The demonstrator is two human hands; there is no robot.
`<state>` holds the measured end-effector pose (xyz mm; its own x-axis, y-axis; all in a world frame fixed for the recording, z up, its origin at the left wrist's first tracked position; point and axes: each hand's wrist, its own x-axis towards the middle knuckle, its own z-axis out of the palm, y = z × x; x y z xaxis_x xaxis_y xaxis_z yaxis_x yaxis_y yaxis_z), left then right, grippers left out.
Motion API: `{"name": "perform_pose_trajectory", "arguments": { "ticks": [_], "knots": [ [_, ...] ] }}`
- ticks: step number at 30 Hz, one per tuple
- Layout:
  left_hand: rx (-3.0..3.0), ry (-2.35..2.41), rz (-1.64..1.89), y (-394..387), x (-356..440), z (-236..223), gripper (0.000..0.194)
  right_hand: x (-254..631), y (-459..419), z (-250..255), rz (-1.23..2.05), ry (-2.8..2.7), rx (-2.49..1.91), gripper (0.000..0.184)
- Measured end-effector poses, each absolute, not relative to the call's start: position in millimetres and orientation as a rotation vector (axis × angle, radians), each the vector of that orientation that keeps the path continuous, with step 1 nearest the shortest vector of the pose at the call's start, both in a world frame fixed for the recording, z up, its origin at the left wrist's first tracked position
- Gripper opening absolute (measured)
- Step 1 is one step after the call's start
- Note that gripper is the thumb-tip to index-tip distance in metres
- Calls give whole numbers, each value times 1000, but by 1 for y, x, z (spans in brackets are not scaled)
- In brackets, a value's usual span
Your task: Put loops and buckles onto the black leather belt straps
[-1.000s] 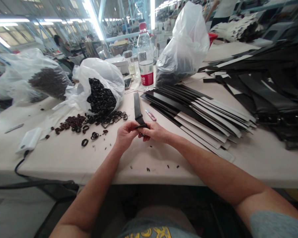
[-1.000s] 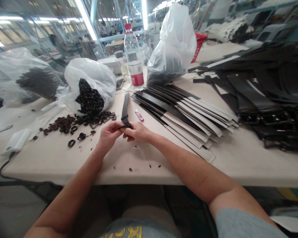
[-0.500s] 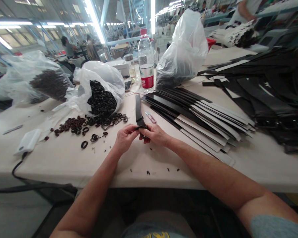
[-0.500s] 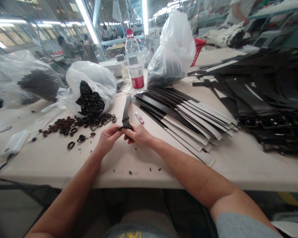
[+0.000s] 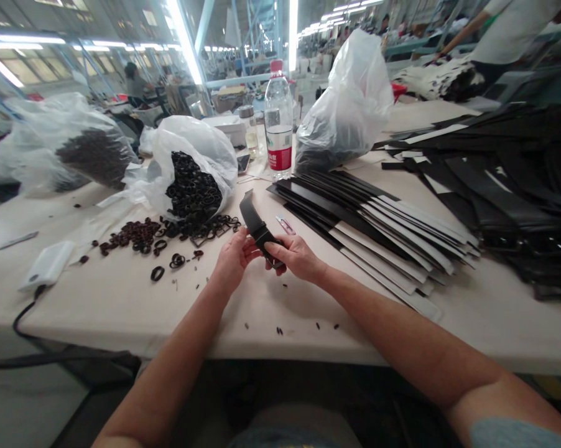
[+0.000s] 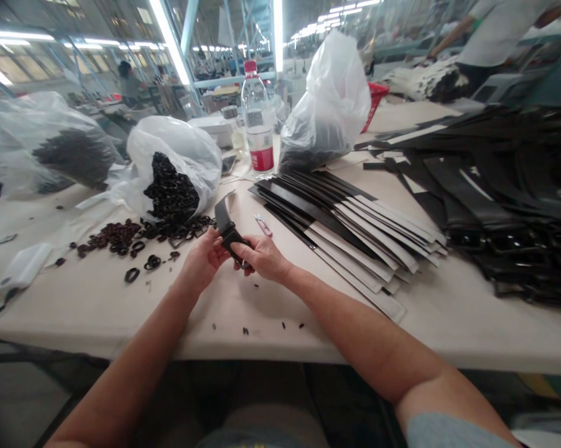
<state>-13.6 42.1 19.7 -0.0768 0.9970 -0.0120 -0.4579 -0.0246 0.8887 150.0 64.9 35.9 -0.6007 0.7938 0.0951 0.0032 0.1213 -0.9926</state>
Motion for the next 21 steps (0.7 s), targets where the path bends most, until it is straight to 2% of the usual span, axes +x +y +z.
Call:
{"name": "perform_pose_trajectory", "arguments": {
  "ticks": [2, 9, 13, 21],
  "knots": [
    [741, 845, 1427, 45, -14, 21, 49, 149, 63, 35, 1529, -1791, -800, 40],
    [591, 798, 1427, 41, -12, 17, 29, 148, 64, 33, 1235, -1951, -1050, 30],
    [619, 807, 1422, 38, -10, 14, 26, 147, 64, 34, 1074, -2003, -1160, 28],
    [637, 785, 1391, 36, -5, 11, 27, 146, 63, 33, 1027, -2028, -1134, 28]
  ]
}}
